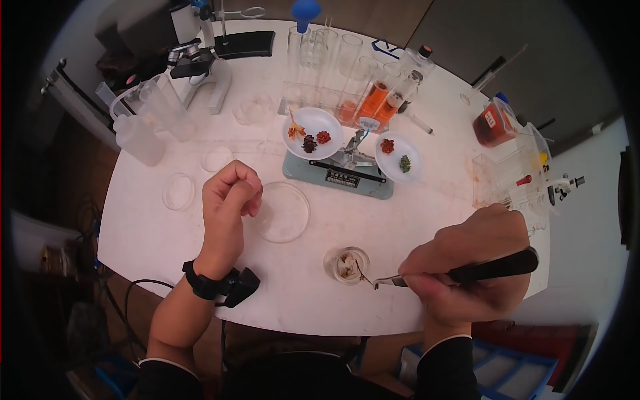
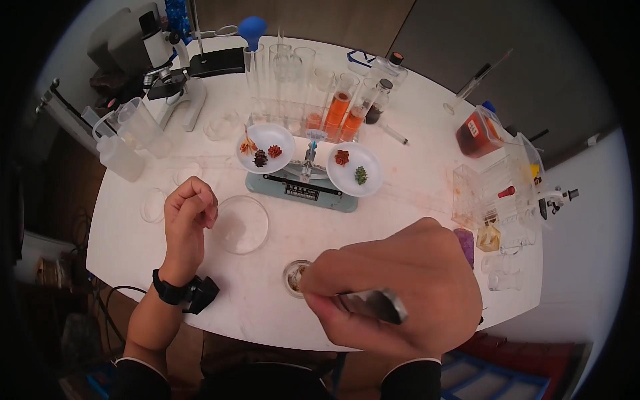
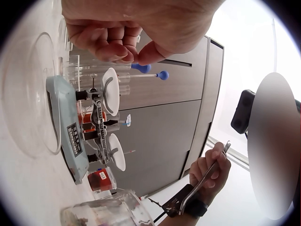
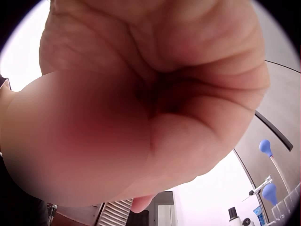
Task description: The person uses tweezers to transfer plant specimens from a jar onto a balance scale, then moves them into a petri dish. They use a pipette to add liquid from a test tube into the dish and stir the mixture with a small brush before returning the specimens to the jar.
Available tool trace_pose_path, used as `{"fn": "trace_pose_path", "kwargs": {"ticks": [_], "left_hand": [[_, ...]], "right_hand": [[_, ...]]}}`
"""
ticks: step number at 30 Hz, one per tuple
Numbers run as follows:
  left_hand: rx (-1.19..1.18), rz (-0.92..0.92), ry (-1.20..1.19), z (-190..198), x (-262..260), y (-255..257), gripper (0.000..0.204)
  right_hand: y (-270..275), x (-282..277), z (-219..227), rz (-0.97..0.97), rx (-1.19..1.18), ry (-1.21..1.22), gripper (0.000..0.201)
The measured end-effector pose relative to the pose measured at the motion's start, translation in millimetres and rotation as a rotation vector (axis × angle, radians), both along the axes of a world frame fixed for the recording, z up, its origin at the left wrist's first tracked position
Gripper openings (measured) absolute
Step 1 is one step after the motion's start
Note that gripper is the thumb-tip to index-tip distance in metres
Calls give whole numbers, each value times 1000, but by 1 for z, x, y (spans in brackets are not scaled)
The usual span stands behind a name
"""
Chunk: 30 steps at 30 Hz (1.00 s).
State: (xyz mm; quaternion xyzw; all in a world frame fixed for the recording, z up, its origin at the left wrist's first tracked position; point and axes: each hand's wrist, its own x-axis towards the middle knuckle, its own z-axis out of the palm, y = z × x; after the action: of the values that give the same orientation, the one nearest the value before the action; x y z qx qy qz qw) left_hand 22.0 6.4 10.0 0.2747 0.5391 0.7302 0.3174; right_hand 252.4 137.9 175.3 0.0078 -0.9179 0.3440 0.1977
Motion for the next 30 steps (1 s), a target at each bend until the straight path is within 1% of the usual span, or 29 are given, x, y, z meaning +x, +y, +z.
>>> {"fn": "trace_pose_path", "kwargs": {"ticks": [2,5,8,12,17,19,21,23,25,26,27,29,30], "left_hand": [[4,-1,-3,-1,0,0,12],[7,-8,-2,-1,-1,0,11],[8,-12,-3,0,-1,0,11],[17,-15,-7,-1,-1,-1,11],[-8,-3,-20,2,-1,-1,11],[-16,-6,-25,3,0,-1,11],[-51,-3,0,6,1,-1,12],[-61,-5,6,7,2,-2,12],[-39,-12,-4,7,1,-1,12],[-25,-11,-20,6,1,0,12],[-9,-5,-36,5,0,0,12],[13,3,-47,4,-3,-1,12],[20,3,-45,4,-4,-1,12]], "right_hand": [[-9,-11,-8,-113,92,23,8],[-16,-19,-18,-213,118,41,9],[-18,-22,-18,-254,77,-19,9],[-18,-23,-21,-278,37,0,9],[-15,-17,-10,-339,53,111,8],[1,3,1,-295,-28,145,12],[12,20,4,-380,-113,385,18],[20,26,6,-407,-269,641,19],[35,33,9,-460,-356,762,21],[38,32,8,-493,-403,804,21],[49,32,4,-579,-433,827,22],[71,35,-15,-628,-475,761,21],[80,37,-27,-651,-552,742,22]]}}
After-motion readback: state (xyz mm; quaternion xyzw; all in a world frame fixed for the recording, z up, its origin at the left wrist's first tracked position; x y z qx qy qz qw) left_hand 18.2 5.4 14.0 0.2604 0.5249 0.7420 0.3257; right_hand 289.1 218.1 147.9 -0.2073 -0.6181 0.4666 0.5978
